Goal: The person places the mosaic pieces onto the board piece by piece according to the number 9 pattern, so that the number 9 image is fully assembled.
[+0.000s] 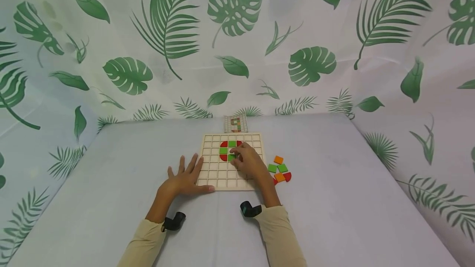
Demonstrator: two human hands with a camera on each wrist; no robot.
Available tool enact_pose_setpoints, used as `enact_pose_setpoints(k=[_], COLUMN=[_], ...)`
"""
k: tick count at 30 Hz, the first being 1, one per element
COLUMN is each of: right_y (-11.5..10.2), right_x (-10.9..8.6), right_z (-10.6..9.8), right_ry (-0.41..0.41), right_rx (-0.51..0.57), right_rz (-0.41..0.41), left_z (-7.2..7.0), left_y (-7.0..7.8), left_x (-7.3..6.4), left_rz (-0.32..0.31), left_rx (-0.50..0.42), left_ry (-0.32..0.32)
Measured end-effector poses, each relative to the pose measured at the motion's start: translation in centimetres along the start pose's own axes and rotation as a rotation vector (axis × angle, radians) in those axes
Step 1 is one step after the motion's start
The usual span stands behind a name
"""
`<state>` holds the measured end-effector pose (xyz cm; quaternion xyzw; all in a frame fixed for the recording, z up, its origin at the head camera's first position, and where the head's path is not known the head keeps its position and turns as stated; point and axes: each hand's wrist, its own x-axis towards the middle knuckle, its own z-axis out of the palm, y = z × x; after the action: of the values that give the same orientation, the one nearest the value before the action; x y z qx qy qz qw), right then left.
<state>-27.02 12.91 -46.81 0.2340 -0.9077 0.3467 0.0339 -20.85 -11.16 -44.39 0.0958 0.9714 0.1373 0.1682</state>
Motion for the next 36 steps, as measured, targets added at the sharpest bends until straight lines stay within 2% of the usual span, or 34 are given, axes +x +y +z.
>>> enact_pose_setpoints(k=[5, 11, 21, 29, 36], right_y=[0.0, 0.4, 2.0, 3.4, 4.9], right_x=[-0.1, -0.3, -1.4, -2.4, -3.7], right_z=[-0.3, -1.3, -3.6, -5.4, -6.9], right_ry=[0.008, 0.062, 0.106, 0.095, 0.117], right_rx=[0.025, 0.029, 0.026, 0.017, -0.001], right_rz=[-0.003, -0.043, -0.002, 0.116, 0.229], left_z=[0.1, -0.2, -0.2, -0.3, -0.2], left_y=[-0.1, 0.2, 0.6, 0.5, 0.4], left_x=[0.3, 0.5, 0.3, 0.1, 0.1], left_rz=[-0.002, 0.013, 0.000, -0.015, -0.024], left_rx=[0.000, 0.002, 0.010, 0.005, -0.005], left_ry=[-0.013, -0.006, -0.014, -0.018, -0.017])
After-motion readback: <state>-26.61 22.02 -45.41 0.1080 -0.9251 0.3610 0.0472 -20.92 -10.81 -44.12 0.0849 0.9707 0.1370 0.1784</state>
